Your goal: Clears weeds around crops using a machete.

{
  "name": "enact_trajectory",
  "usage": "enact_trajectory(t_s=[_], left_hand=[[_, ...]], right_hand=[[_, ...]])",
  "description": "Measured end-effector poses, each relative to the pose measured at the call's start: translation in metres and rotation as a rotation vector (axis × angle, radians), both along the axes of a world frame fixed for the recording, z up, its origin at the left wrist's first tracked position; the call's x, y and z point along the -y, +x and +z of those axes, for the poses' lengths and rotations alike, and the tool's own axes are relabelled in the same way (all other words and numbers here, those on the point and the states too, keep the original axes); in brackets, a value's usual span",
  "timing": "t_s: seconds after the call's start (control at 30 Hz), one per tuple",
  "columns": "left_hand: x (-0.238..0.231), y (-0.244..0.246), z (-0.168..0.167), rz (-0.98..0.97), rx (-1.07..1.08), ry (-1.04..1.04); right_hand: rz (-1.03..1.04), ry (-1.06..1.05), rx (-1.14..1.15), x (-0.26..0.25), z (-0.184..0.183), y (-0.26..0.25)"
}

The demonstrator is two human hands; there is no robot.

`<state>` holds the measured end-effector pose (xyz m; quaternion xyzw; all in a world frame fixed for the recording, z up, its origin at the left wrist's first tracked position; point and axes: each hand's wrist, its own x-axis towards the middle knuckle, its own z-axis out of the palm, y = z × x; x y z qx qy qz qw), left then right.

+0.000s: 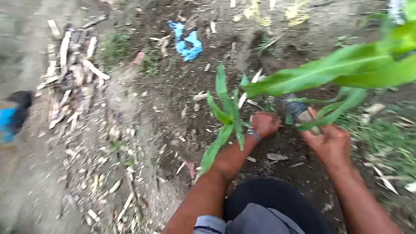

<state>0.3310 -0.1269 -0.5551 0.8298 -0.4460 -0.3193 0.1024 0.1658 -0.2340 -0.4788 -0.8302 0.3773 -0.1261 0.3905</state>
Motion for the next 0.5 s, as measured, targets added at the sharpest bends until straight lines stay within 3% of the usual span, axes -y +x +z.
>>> enact_trajectory(t_s=[0.03, 0.1, 0.2, 0.27, 0.33, 0.37, 0.4, 0.5], left_hand=[[-0.002, -0.001, 0.000, 0.048, -0.026, -0.045], [0.000, -0.001, 0.007, 0.254, -0.092, -0.179], [0.040, 0.025, 0.023, 0.530, -0.017, -0.284], [0.076, 0.058, 0.029, 0.436, 0.086, -0.243], [0.112, 0.097, 0.006, 0.271, 0.304, -0.289], [0.141, 0.118, 0.037, 0.199, 0.232, -0.046], [0.163, 0.131, 0.056, 0.192, 0.204, 0.049], [0.190, 0.136, 0.097, 0.361, 0.111, 0.155]], right_hand=[[-0.010, 0.000, -0.001, -0.002, 0.004, -0.022], [-0.116, 0.204, 0.003, -0.011, 0.017, -0.072], [-0.444, 0.559, 0.090, -0.037, 0.040, -0.143], [-0.562, 0.692, 0.071, -0.056, 0.067, -0.193], [-0.612, 0.763, -0.002, -0.074, 0.101, -0.235], [-0.620, 0.773, -0.041, -0.083, 0.116, -0.251], [-0.629, 0.784, -0.073, -0.093, 0.128, -0.264], [-0.695, 0.867, -0.107, -0.123, 0.142, -0.287]])
